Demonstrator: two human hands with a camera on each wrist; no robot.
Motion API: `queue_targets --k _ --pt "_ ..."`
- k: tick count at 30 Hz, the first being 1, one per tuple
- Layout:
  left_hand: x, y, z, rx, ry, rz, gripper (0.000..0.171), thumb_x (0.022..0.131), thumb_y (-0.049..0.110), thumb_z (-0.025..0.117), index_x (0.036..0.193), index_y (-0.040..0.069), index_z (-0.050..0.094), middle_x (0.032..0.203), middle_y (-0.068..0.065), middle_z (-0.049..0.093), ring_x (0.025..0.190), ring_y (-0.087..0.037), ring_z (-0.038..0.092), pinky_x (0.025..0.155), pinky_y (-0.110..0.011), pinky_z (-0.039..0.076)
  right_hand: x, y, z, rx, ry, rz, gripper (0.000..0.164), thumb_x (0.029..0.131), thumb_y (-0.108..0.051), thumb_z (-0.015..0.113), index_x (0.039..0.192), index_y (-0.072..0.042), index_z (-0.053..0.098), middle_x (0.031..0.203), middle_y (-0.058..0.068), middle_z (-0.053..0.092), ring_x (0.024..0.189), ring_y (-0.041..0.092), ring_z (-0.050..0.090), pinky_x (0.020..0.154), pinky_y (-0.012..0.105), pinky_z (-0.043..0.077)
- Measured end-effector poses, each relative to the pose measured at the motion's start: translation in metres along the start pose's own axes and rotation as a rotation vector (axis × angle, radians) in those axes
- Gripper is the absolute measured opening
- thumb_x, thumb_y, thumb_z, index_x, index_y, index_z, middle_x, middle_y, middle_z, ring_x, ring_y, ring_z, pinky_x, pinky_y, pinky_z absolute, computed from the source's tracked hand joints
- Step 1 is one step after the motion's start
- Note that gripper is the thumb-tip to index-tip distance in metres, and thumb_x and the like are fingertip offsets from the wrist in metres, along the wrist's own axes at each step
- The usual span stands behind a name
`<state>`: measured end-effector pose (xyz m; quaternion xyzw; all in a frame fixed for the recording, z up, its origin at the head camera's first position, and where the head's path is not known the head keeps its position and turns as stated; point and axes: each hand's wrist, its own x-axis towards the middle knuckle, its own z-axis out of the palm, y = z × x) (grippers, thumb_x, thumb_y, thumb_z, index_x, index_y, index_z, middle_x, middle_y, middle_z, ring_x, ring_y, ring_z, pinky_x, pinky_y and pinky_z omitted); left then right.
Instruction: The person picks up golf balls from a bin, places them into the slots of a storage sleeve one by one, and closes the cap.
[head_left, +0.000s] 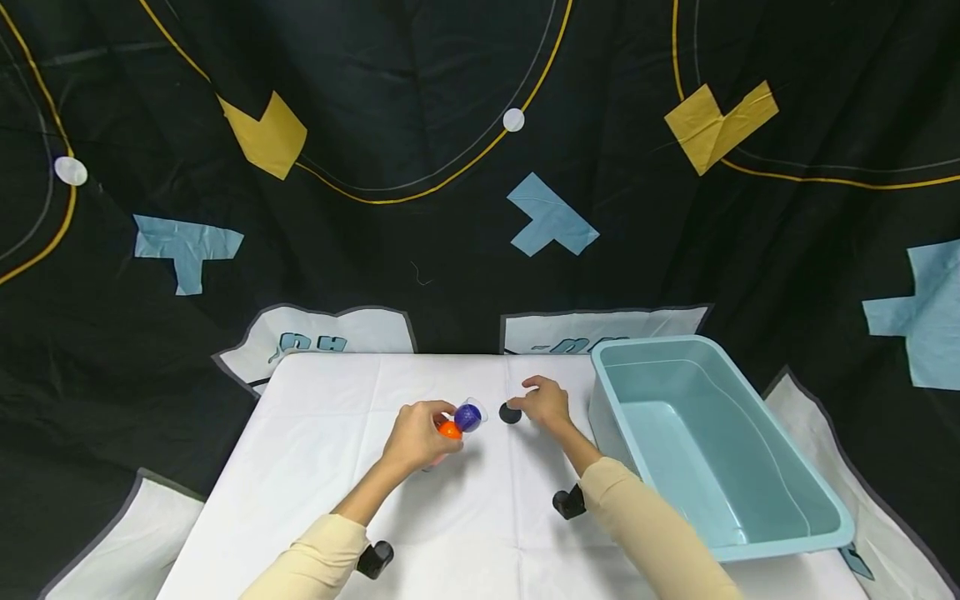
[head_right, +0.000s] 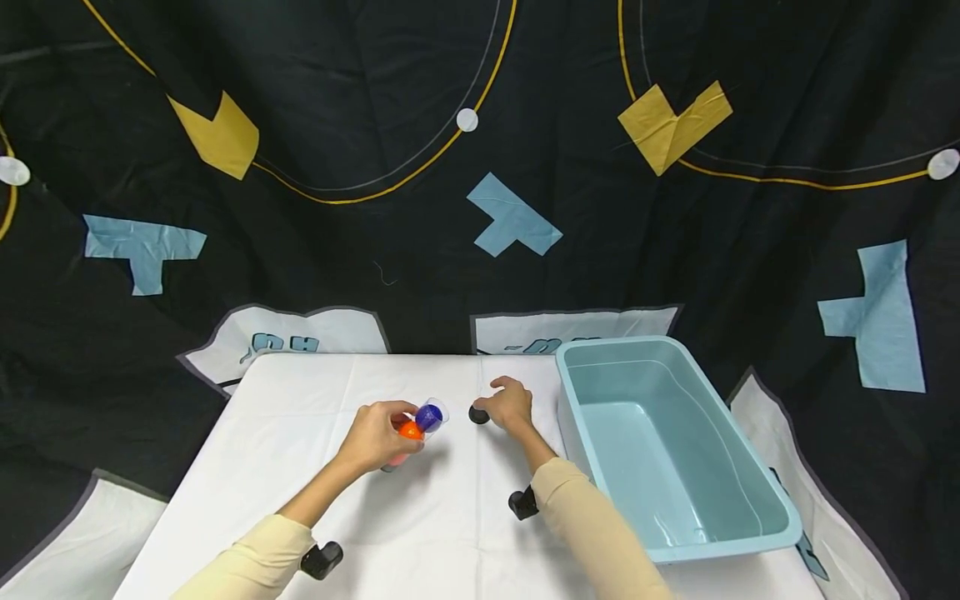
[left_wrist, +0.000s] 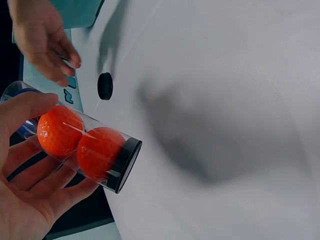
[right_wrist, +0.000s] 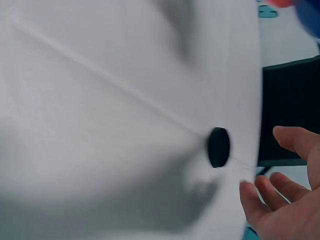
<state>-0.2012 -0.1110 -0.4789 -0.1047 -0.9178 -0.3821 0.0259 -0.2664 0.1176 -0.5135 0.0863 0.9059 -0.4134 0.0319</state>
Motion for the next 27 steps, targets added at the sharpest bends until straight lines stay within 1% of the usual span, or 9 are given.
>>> queue_targets --k 5,10,13,15,18,23,27 --pt "0.001 -0.001 0.002 0.001 -0.005 0.007 0.037 0.065 0.012 0.090 0.099 0.008 0.077 0.079 -0.004 0.076 0.066 -0.009 0.065 0.065 -0.029 0.055 0.000 0.015 0.021 0.026 0.036 0.019 0.052 0.081 -0.019 0.079 0.126 0.003 0.065 0.117 0.024 0.071 0.119 0.043 0.053 0.101 0.051 0.043" --pt "0.002 -0.001 0.003 -0.004 -0.011 0.009 0.037 0.065 0.012 0.090 0.099 0.009 0.076 0.080 -0.004 0.076 0.066 -0.009 0.065 0.064 -0.028 0.055 -0.001 0.025 0.036 0.042 0.077 0.033 0.056 0.075 -0.016 0.081 0.125 0.003 0.065 0.119 0.024 0.071 0.119 0.044 0.054 0.103 0.051 0.043" --pt "0.002 -0.001 0.003 -0.005 -0.012 0.002 0.037 0.065 0.011 0.090 0.099 0.008 0.076 0.081 -0.006 0.076 0.067 -0.010 0.066 0.064 -0.029 0.056 -0.003 0.029 0.043 0.061 0.107 0.018 0.056 0.073 -0.015 0.082 0.123 0.003 0.066 0.115 0.022 0.072 0.116 0.043 0.056 0.101 0.051 0.044" --pt "0.002 0.000 0.003 -0.003 -0.012 -0.001 0.037 0.065 0.011 0.090 0.099 0.008 0.076 0.081 -0.006 0.076 0.067 -0.011 0.066 0.065 -0.030 0.056 -0.004 0.031 0.047 0.066 0.128 -0.003 0.055 0.073 -0.015 0.083 0.123 0.003 0.066 0.113 0.022 0.072 0.112 0.041 0.059 0.099 0.050 0.046" --pt "0.002 0.001 0.003 0.002 -0.018 -0.011 0.037 0.065 0.012 0.091 0.099 0.008 0.077 0.082 -0.005 0.076 0.069 -0.011 0.067 0.066 -0.030 0.057 -0.007 0.033 0.053 0.051 0.158 -0.037 0.056 0.074 -0.015 0.083 0.124 0.002 0.066 0.111 0.020 0.070 0.106 0.037 0.061 0.095 0.049 0.049" --pt "0.001 0.002 0.002 0.009 -0.029 -0.017 0.039 0.065 0.013 0.091 0.101 0.008 0.076 0.083 -0.005 0.076 0.071 -0.011 0.066 0.069 -0.031 0.057 -0.010 0.036 0.061 0.031 0.193 -0.068 0.058 0.073 -0.015 0.083 0.125 0.003 0.065 0.114 0.021 0.068 0.109 0.037 0.059 0.098 0.050 0.047" --pt "0.003 0.004 0.004 0.005 -0.026 -0.018 0.038 0.065 0.012 0.091 0.100 0.009 0.076 0.082 -0.004 0.076 0.069 -0.011 0.066 0.069 -0.031 0.057 -0.009 0.042 0.061 0.009 0.206 -0.082 0.057 0.073 -0.016 0.082 0.124 0.004 0.066 0.113 0.021 0.068 0.109 0.038 0.058 0.099 0.050 0.046"
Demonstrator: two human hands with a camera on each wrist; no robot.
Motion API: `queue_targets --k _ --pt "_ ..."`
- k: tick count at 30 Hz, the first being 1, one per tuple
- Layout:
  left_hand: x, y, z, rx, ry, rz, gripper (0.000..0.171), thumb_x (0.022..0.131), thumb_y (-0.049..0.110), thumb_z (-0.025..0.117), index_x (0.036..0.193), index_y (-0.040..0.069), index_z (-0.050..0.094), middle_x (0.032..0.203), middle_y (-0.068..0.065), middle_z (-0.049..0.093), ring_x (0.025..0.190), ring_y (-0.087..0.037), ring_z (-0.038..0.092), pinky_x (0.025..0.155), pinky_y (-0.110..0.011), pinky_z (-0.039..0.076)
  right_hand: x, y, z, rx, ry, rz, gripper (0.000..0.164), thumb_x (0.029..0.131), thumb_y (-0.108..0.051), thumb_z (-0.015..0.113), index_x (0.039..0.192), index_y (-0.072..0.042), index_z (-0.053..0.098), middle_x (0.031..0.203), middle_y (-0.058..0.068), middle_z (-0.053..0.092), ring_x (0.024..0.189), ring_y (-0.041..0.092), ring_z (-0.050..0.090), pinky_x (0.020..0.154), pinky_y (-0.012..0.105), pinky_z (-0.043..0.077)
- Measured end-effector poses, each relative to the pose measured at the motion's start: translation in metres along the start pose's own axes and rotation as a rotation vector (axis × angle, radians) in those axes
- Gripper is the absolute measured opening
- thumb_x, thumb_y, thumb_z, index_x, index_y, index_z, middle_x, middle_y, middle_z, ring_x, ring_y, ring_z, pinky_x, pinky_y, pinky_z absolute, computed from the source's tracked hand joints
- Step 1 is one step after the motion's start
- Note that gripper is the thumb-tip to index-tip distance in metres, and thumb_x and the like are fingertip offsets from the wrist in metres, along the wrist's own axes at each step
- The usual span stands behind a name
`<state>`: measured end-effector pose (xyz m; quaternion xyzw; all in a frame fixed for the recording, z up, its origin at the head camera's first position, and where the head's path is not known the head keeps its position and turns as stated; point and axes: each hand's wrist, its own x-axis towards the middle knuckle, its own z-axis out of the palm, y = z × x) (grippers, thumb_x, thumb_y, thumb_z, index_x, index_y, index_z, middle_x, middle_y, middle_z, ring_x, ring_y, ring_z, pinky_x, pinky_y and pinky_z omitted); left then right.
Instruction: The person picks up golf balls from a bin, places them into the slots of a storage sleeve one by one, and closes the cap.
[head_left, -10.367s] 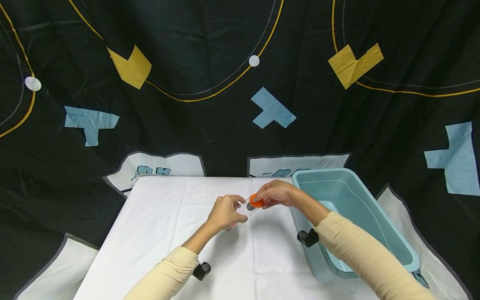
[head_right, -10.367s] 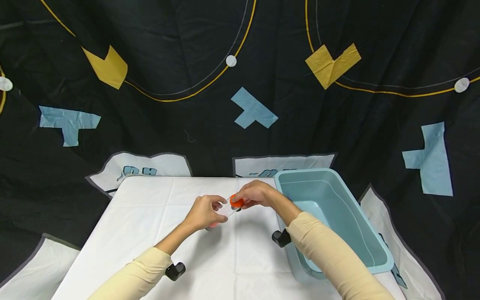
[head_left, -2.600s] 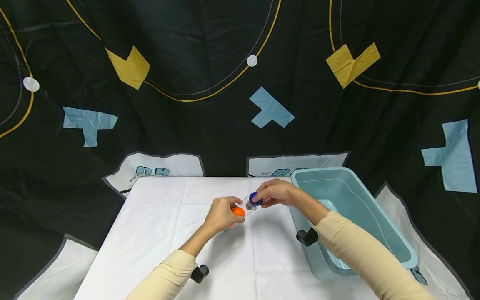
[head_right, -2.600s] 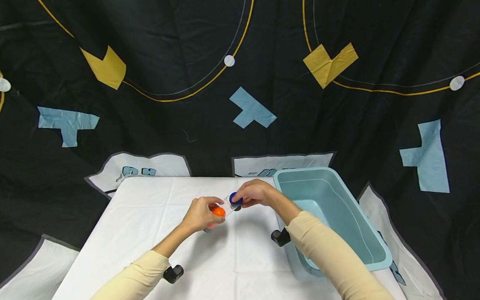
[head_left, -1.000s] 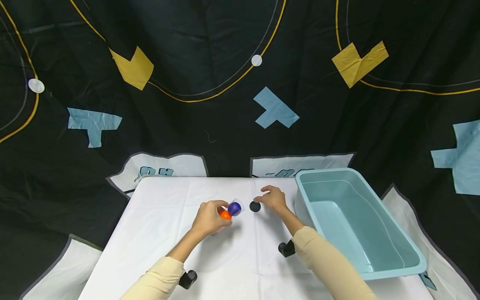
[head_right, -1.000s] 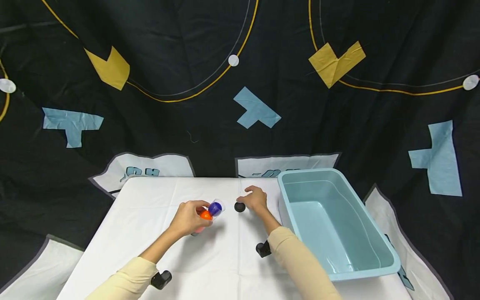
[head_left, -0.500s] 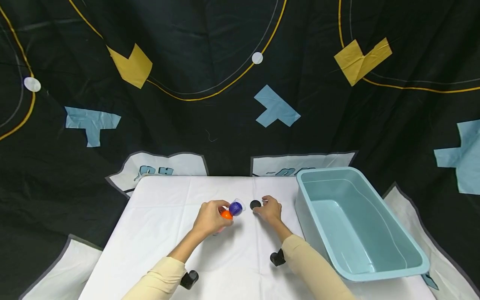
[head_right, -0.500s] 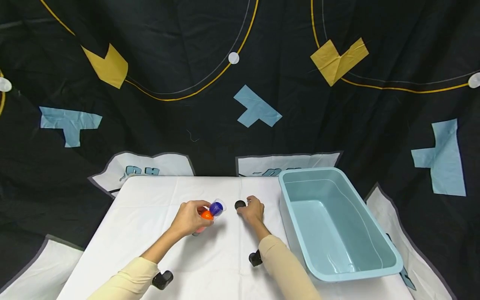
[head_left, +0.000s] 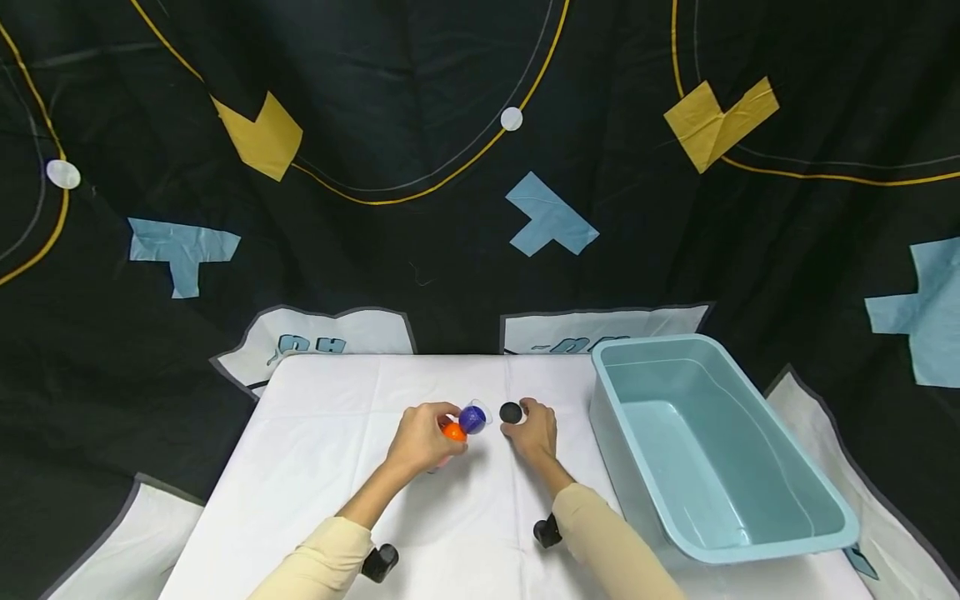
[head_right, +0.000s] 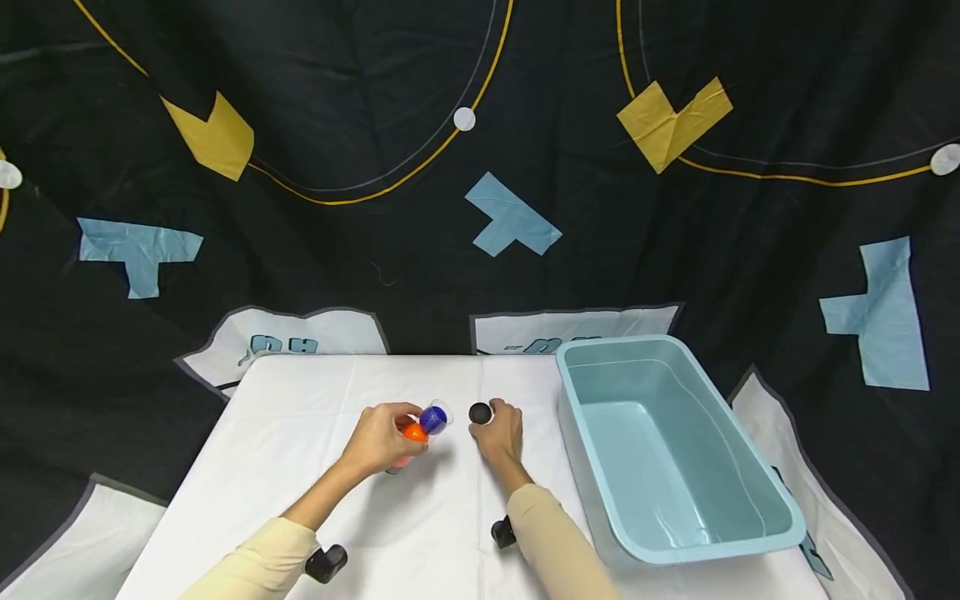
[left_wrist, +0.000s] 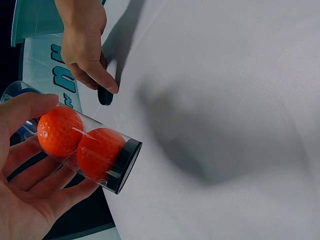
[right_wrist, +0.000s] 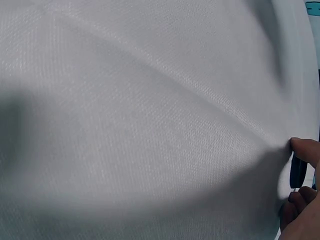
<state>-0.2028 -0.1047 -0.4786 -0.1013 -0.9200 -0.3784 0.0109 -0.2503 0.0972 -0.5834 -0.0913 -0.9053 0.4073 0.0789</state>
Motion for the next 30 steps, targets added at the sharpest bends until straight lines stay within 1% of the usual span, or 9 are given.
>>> queue_targets --k 6,11,17,22,26,30 --pt "0.000 -0.001 0.001 -0.005 -0.002 0.019 0.038 0.065 0.013 0.091 0.099 0.008 0.076 0.080 -0.003 0.075 0.067 -0.009 0.065 0.066 -0.028 0.056 0.000 0.001 -0.001 -0.013 0.012 -0.023 0.056 0.070 -0.016 0.082 0.120 0.005 0.068 0.103 0.019 0.067 0.101 0.035 0.057 0.093 0.050 0.046" --pt "-0.001 -0.001 0.001 -0.006 -0.002 0.014 0.037 0.065 0.012 0.091 0.099 0.007 0.076 0.080 -0.004 0.075 0.067 -0.010 0.065 0.065 -0.029 0.056 0.004 0.005 0.003 -0.023 0.015 -0.046 0.051 0.069 -0.017 0.082 0.114 0.004 0.072 0.097 0.017 0.066 0.095 0.033 0.056 0.089 0.049 0.046" --pt "-0.001 0.000 -0.001 -0.002 0.006 0.017 0.037 0.065 0.012 0.091 0.099 0.007 0.076 0.081 -0.006 0.076 0.067 -0.010 0.066 0.065 -0.029 0.056 0.004 0.002 0.004 -0.014 0.016 -0.039 0.046 0.070 -0.016 0.083 0.110 0.004 0.072 0.098 0.018 0.067 0.097 0.035 0.057 0.091 0.049 0.047" --pt "-0.002 0.001 -0.002 0.003 0.015 0.020 0.038 0.065 0.012 0.091 0.099 0.007 0.076 0.081 -0.005 0.076 0.068 -0.010 0.066 0.066 -0.030 0.056 0.004 -0.001 0.001 -0.026 0.015 -0.040 0.044 0.071 -0.014 0.082 0.109 0.005 0.072 0.099 0.020 0.068 0.096 0.035 0.058 0.089 0.050 0.047" --pt "-0.003 0.000 0.000 -0.006 0.014 0.009 0.037 0.066 0.011 0.091 0.099 0.007 0.076 0.080 -0.005 0.076 0.067 -0.010 0.066 0.065 -0.030 0.056 0.003 -0.003 -0.004 -0.041 -0.007 -0.032 0.042 0.069 -0.014 0.082 0.107 0.003 0.072 0.099 0.019 0.071 0.096 0.036 0.062 0.089 0.050 0.049" --pt "-0.005 -0.003 0.003 -0.011 0.010 0.007 0.037 0.065 0.011 0.091 0.099 0.007 0.076 0.079 -0.005 0.076 0.067 -0.010 0.066 0.065 -0.028 0.056 0.005 -0.006 -0.010 -0.065 -0.039 -0.028 0.041 0.069 -0.015 0.082 0.106 0.000 0.073 0.095 0.016 0.073 0.091 0.033 0.066 0.082 0.047 0.053"
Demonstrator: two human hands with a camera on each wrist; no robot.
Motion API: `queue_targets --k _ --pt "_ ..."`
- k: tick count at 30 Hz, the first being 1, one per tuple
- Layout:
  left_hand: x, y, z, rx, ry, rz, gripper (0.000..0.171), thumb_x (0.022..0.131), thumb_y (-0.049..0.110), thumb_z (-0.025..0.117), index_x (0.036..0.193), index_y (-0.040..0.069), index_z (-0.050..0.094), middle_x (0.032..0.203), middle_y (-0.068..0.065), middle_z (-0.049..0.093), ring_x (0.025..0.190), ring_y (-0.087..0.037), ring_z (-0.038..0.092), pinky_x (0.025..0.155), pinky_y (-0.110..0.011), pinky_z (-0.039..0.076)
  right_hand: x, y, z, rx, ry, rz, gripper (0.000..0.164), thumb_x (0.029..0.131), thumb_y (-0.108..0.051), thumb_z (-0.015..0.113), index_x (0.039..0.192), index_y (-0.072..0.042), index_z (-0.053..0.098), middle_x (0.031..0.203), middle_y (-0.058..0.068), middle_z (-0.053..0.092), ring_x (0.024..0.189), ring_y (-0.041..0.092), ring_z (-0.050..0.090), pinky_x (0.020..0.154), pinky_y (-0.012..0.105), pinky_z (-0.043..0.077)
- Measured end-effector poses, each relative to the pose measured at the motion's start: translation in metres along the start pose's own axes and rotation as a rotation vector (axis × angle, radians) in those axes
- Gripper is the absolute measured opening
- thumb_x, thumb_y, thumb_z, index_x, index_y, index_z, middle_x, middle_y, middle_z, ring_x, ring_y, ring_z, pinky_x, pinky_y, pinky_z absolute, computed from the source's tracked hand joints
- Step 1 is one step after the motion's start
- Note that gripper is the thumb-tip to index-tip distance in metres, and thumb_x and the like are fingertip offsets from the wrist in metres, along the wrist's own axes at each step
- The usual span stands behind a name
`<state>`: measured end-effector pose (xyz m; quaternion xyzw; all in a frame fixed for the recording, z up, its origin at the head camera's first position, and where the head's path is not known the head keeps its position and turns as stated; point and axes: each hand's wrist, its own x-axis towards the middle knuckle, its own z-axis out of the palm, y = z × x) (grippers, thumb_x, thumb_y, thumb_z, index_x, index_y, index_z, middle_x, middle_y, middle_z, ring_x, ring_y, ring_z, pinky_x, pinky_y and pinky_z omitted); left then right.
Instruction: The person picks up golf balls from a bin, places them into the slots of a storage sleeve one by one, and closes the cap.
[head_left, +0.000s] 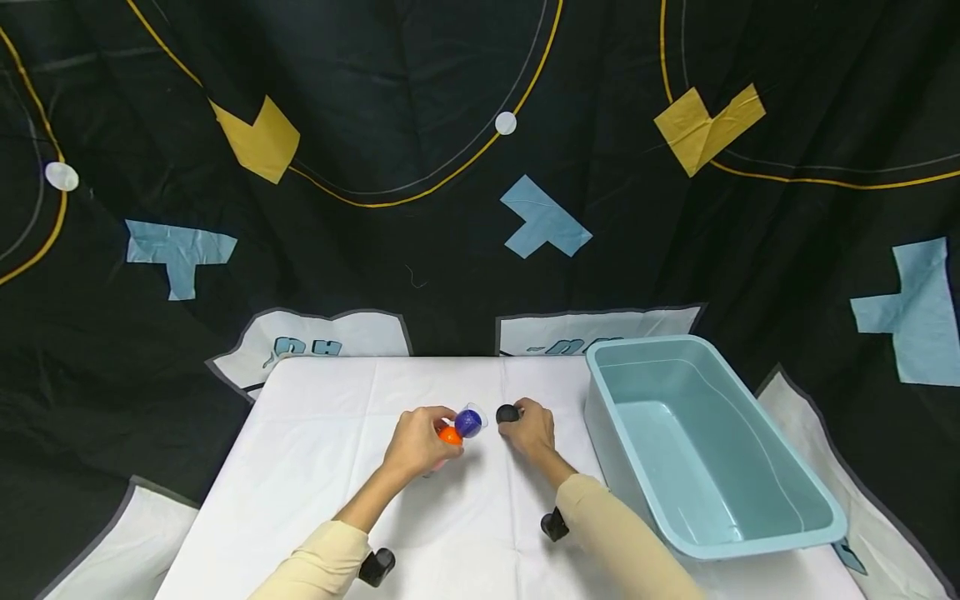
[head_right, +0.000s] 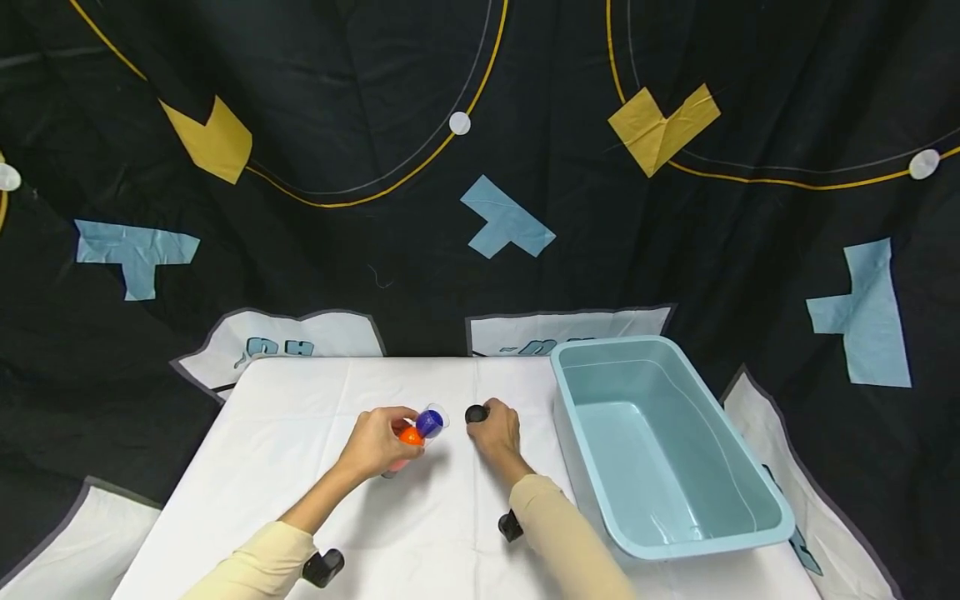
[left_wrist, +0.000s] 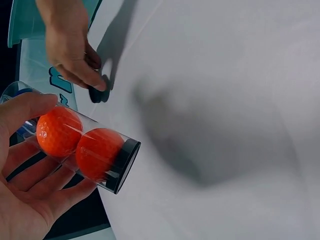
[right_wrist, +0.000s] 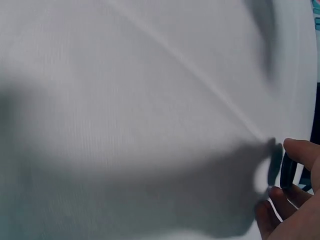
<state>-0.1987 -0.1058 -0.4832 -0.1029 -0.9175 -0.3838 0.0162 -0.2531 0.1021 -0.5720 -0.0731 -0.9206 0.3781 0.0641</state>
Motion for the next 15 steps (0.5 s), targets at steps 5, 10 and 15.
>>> queue_targets --k 5,10,15 --pt "-0.001 -0.005 0.003 0.002 0.002 -0.002 0.037 0.065 0.011 0.091 0.099 0.007 0.076 0.080 -0.005 0.076 0.068 -0.010 0.066 0.065 -0.029 0.056 0.004 -0.009 -0.011 -0.023 -0.052 -0.027 0.042 0.070 -0.017 0.084 0.107 -0.002 0.072 0.088 0.014 0.074 0.085 0.030 0.066 0.077 0.043 0.053" --pt "0.001 -0.007 0.007 0.004 0.008 -0.018 0.037 0.065 0.009 0.091 0.098 0.007 0.076 0.080 -0.006 0.075 0.066 -0.010 0.065 0.065 -0.029 0.056 0.008 -0.020 -0.030 -0.078 -0.116 -0.062 0.043 0.072 -0.019 0.084 0.109 -0.002 0.071 0.088 0.013 0.074 0.085 0.029 0.065 0.075 0.042 0.052" --pt "0.003 -0.006 0.012 0.032 0.011 -0.010 0.038 0.064 0.010 0.090 0.099 0.007 0.076 0.083 -0.007 0.076 0.069 -0.013 0.067 0.066 -0.030 0.056 0.010 -0.027 -0.052 -0.160 -0.152 -0.085 0.041 0.071 -0.017 0.083 0.109 -0.003 0.072 0.088 0.012 0.074 0.084 0.027 0.064 0.077 0.041 0.052"
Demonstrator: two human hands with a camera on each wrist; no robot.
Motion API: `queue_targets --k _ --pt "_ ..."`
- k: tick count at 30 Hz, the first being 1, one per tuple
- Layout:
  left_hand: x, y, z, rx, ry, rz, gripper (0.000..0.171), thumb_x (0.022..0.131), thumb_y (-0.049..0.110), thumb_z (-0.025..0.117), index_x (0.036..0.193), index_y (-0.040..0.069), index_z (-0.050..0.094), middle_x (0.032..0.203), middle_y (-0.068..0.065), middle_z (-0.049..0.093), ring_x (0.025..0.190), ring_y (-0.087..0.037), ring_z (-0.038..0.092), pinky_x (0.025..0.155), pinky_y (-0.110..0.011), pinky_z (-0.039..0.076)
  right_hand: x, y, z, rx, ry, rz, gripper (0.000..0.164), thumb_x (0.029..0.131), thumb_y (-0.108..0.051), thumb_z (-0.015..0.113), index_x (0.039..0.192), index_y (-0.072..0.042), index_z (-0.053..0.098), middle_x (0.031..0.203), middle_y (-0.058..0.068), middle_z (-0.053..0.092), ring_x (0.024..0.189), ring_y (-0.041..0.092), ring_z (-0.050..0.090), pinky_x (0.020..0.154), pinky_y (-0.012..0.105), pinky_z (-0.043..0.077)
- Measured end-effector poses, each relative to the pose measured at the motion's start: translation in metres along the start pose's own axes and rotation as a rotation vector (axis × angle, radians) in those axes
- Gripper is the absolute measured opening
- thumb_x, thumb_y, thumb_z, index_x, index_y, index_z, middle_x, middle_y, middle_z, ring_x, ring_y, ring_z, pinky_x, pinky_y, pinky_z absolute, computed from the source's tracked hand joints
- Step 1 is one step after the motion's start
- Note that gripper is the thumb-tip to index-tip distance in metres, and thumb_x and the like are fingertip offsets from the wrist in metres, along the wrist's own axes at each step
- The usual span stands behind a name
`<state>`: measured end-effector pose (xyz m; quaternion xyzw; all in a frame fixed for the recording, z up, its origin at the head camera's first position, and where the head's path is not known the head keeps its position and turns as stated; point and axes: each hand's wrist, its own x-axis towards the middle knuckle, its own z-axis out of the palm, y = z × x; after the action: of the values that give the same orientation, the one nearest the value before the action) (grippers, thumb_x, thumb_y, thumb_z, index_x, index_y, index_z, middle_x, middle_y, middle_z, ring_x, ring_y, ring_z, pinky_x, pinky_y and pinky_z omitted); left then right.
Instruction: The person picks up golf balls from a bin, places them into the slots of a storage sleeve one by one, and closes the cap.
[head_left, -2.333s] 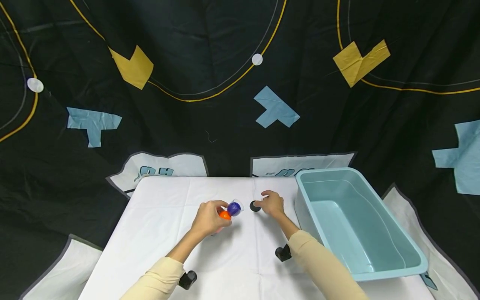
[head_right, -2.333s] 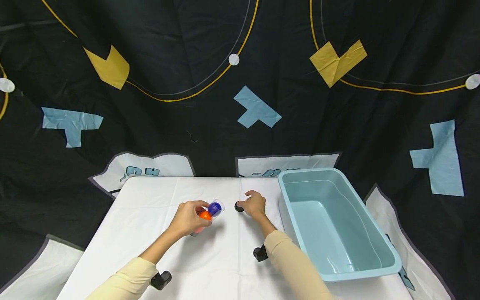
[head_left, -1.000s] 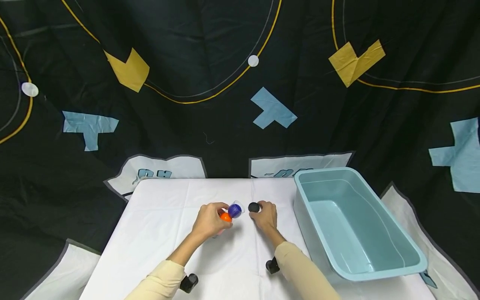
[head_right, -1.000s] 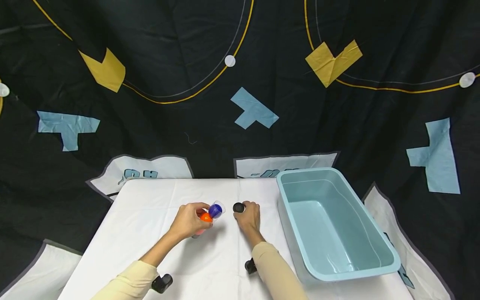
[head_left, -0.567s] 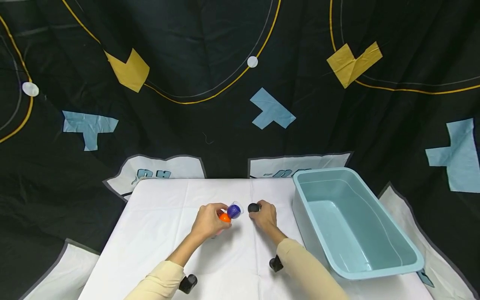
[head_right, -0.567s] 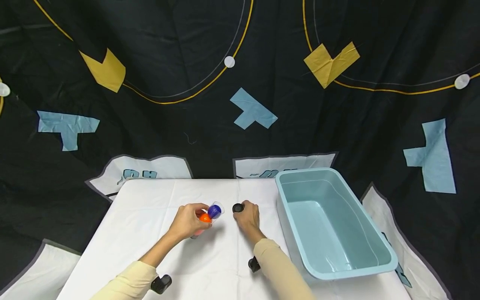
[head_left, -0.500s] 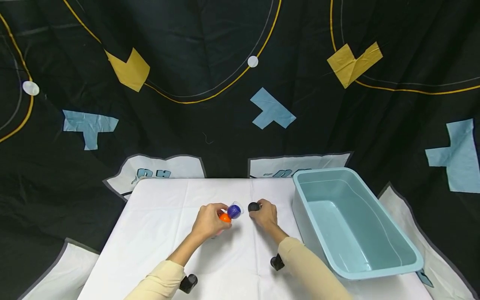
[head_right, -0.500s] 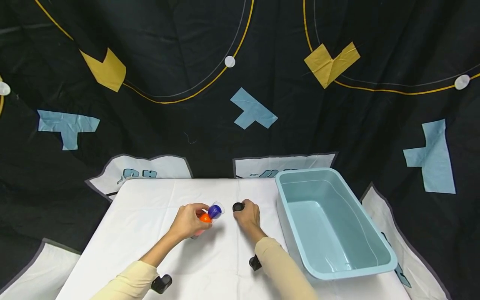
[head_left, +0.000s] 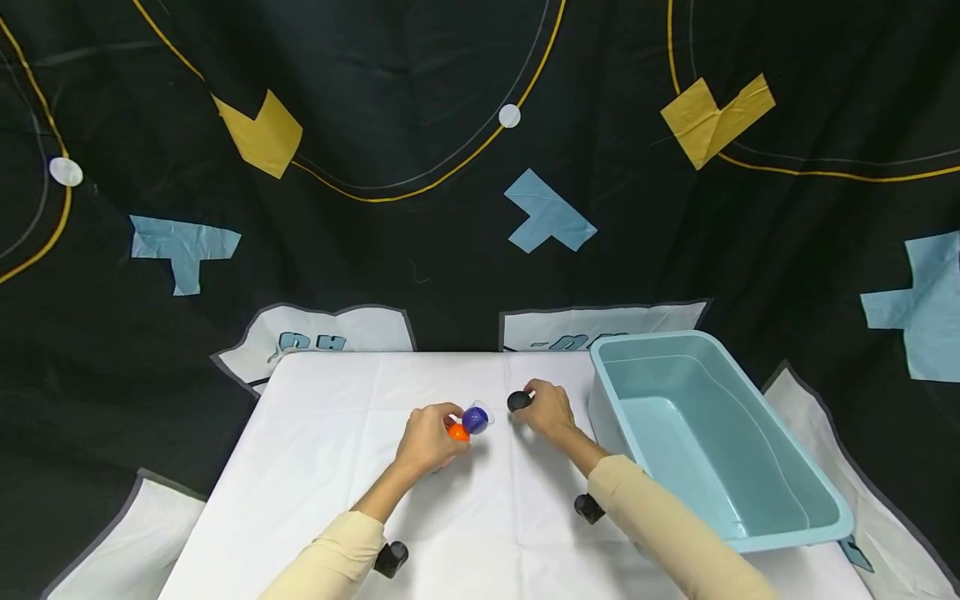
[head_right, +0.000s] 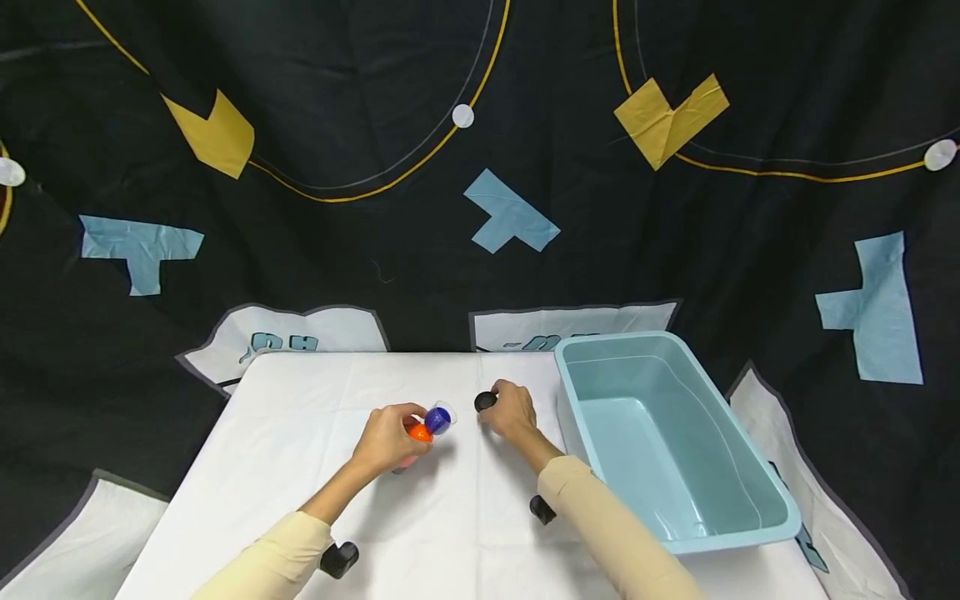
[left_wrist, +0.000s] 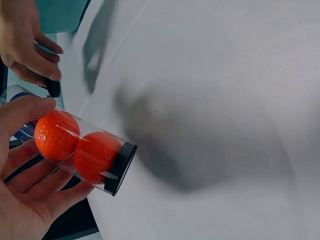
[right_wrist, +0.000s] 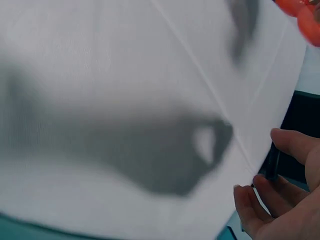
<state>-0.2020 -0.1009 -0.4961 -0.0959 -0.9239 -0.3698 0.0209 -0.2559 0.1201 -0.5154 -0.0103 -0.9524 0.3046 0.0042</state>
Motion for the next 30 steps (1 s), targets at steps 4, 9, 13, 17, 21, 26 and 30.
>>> queue_targets --k 4,9,13,17,21,26,30 --pt "0.003 0.002 0.006 0.018 0.021 0.006 0.038 0.064 0.009 0.090 0.099 0.006 0.075 0.080 -0.007 0.075 0.066 -0.013 0.066 0.061 -0.029 0.054 -0.003 -0.001 -0.017 -0.038 -0.027 -0.050 0.039 0.070 -0.013 0.081 0.106 -0.003 0.072 0.088 0.013 0.074 0.082 0.027 0.064 0.077 0.040 0.052" --pt "0.007 0.001 0.015 0.031 0.030 -0.004 0.036 0.065 0.010 0.089 0.098 0.007 0.075 0.077 -0.005 0.074 0.064 -0.011 0.064 0.059 -0.027 0.052 -0.012 -0.008 -0.033 -0.047 -0.083 -0.109 0.039 0.068 -0.012 0.086 0.104 -0.002 0.073 0.086 0.013 0.074 0.082 0.027 0.066 0.078 0.039 0.053" --pt "0.008 0.001 0.024 0.030 0.029 0.004 0.034 0.066 0.010 0.088 0.097 0.009 0.075 0.078 -0.004 0.075 0.065 -0.011 0.065 0.061 -0.028 0.053 -0.018 -0.012 -0.039 -0.059 -0.120 -0.141 0.040 0.067 -0.012 0.088 0.102 -0.003 0.073 0.084 0.010 0.075 0.081 0.025 0.066 0.078 0.038 0.052" --pt "0.008 0.004 0.032 0.025 0.037 0.027 0.034 0.064 0.010 0.088 0.095 0.008 0.075 0.080 -0.006 0.075 0.066 -0.012 0.066 0.062 -0.029 0.054 -0.023 -0.014 -0.044 -0.079 -0.139 -0.154 0.040 0.066 -0.012 0.087 0.103 -0.005 0.074 0.082 0.006 0.074 0.081 0.024 0.066 0.079 0.036 0.051" --pt "0.008 0.009 0.037 0.035 0.039 0.036 0.035 0.063 0.009 0.089 0.095 0.008 0.075 0.082 -0.009 0.076 0.068 -0.015 0.066 0.063 -0.030 0.054 -0.025 -0.015 -0.048 -0.079 -0.150 -0.161 0.042 0.066 -0.011 0.087 0.105 -0.005 0.073 0.081 0.006 0.074 0.079 0.022 0.064 0.078 0.036 0.051" --pt "0.010 0.011 0.041 0.058 0.030 0.044 0.037 0.063 0.010 0.090 0.096 0.008 0.074 0.083 -0.009 0.075 0.069 -0.017 0.066 0.063 -0.030 0.053 -0.025 -0.016 -0.053 -0.054 -0.155 -0.156 0.044 0.065 -0.009 0.087 0.106 -0.005 0.074 0.079 0.004 0.073 0.078 0.021 0.063 0.078 0.036 0.051" --pt "0.010 0.013 0.043 0.047 0.022 0.048 0.036 0.062 0.009 0.089 0.096 0.008 0.074 0.081 -0.008 0.075 0.068 -0.016 0.066 0.063 -0.030 0.053 -0.025 -0.016 -0.056 -0.015 -0.180 -0.142 0.046 0.065 -0.009 0.087 0.109 -0.007 0.074 0.077 0.002 0.071 0.079 0.021 0.062 0.078 0.035 0.050"
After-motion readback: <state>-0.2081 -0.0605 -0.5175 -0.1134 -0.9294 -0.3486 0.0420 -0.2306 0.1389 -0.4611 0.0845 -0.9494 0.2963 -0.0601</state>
